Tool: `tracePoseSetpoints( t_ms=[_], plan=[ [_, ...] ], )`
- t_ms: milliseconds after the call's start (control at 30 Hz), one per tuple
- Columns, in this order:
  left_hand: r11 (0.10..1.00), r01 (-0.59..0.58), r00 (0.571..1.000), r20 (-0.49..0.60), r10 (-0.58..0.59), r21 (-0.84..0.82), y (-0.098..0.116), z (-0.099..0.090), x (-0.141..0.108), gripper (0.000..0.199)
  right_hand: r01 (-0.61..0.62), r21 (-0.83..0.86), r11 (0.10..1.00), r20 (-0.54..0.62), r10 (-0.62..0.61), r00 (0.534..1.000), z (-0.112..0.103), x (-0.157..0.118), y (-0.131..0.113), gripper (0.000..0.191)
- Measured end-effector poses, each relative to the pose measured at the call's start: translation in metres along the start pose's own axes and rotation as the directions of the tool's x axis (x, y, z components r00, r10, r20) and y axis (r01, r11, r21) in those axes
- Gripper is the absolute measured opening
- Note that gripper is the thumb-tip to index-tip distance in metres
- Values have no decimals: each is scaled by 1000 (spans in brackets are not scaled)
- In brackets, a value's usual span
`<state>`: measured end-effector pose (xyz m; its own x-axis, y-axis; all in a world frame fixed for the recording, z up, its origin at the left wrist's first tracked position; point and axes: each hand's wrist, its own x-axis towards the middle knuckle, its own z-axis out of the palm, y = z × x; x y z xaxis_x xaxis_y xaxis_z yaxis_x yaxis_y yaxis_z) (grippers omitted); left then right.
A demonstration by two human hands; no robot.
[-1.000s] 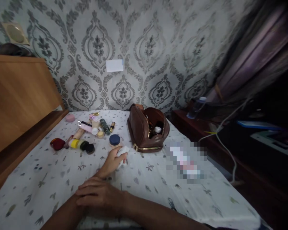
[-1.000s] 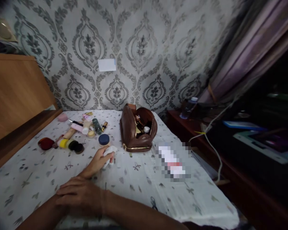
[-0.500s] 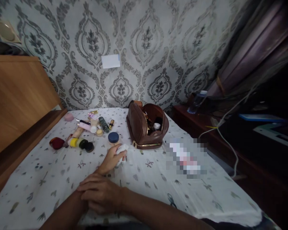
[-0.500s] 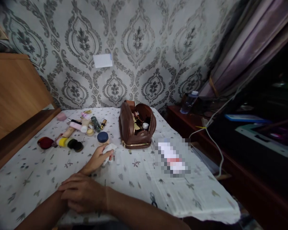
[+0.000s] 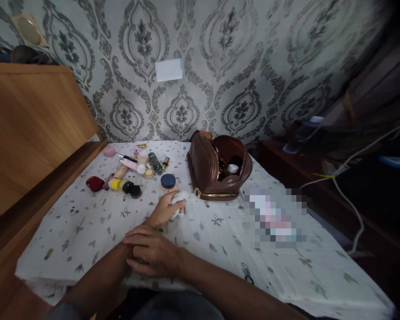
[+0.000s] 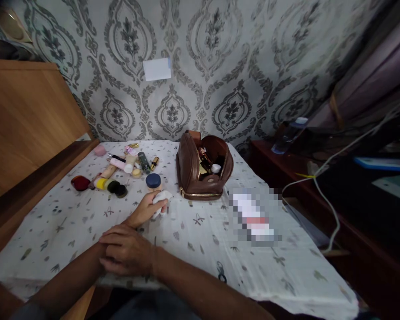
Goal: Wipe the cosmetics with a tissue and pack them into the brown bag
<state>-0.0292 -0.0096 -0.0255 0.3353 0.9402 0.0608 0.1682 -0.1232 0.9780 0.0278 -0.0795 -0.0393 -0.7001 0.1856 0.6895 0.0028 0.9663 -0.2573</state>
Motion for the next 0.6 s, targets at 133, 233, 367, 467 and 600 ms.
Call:
tracePoseSetpoints(
  t_ms=[133,233,367,467,600],
  plan=[
    [999,-22,1000,-4,22,25,0,1,-2,33,3,-42,999,25,-2,1000,1,0,0,23],
    [998,-35,999,-18,36,47,1,2,-3,30,4,-76,997,28,-2,1000,0,0,1,25],
    [997,-1,1000,-29,4,78,0,4,-3,27,-31,-94,995,-38,28,999,-2,0,4,27],
    [987,-45,995,-86,59,155,-2,4,-4,37,-74,-97,992,-39,71,997,-2,0,6,25],
    [931,-143,959,-185,214,335,-3,-2,-4,54,-103,-95,990,-55,98,994,-2,-1,11,24]
  ],
)
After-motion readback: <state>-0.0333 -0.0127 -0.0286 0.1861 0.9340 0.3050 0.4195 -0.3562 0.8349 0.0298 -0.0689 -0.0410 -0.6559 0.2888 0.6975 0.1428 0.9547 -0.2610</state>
